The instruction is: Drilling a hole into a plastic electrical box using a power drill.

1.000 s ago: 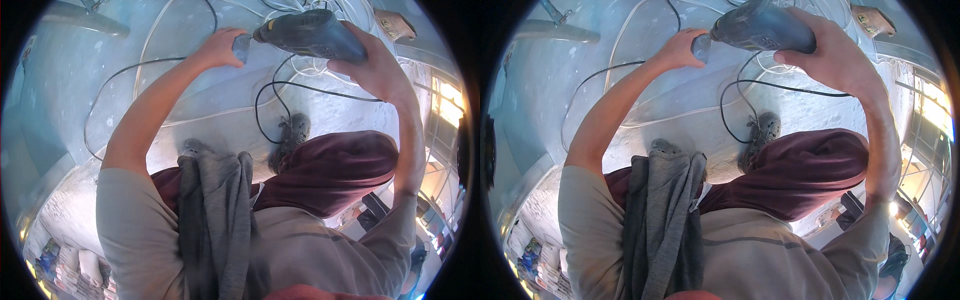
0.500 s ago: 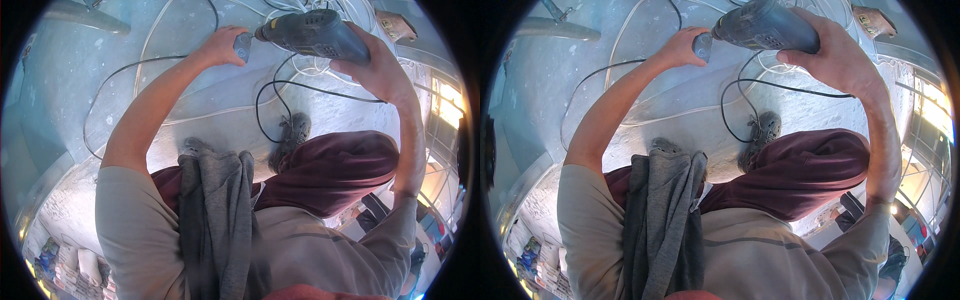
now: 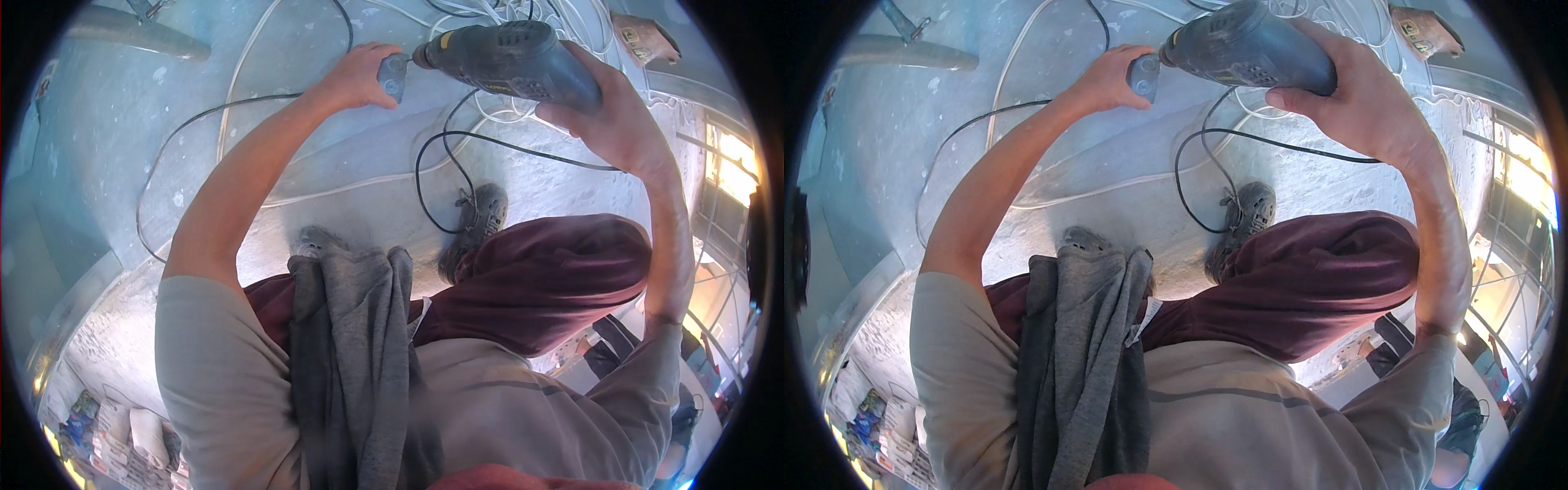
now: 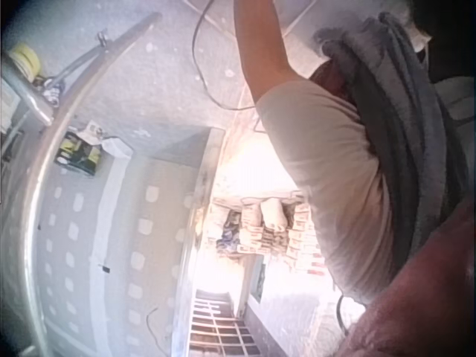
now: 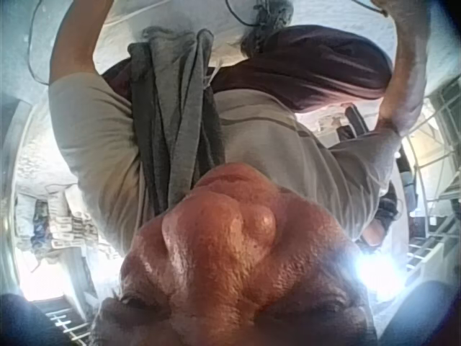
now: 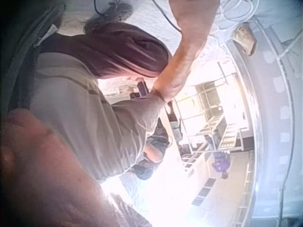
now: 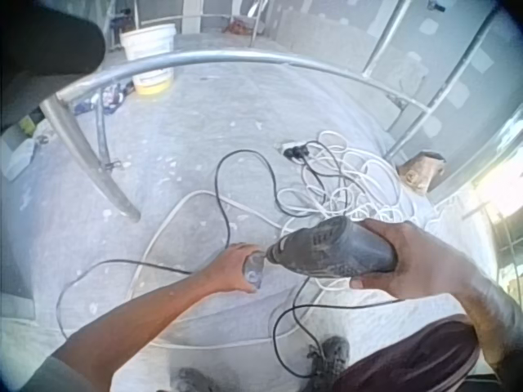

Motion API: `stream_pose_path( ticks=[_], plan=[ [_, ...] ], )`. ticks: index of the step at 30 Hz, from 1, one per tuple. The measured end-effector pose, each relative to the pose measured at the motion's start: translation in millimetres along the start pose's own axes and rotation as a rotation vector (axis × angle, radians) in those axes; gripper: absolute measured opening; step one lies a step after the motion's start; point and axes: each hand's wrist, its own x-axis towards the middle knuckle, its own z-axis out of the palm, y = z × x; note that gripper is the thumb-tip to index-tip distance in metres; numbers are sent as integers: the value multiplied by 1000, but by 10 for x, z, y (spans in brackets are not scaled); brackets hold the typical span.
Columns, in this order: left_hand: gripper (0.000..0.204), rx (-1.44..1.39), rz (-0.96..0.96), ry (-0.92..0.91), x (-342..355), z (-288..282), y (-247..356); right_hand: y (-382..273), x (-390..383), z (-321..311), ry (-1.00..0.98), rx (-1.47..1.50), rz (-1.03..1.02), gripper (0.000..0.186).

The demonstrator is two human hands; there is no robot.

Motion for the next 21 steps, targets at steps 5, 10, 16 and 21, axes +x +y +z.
stream_pose_path(
  ticks=[5, 10, 16, 21],
  plan=[
    [93, 1, 7, 14, -4, 5, 11, 87, 20, 3, -23, 83, 0, 68],
    [94, 15, 7, 15, -5, -5, 29, 68, 8, 10, -19, 41, 26, 79],
    [94, 19, 0, 11, -4, 8, 9, 85, 2, 16, -22, 61, 35, 82],
    [94, 29, 10, 14, -9, 1, 23, 93, 1, 8, -21, 25, 28, 82]
  ],
)
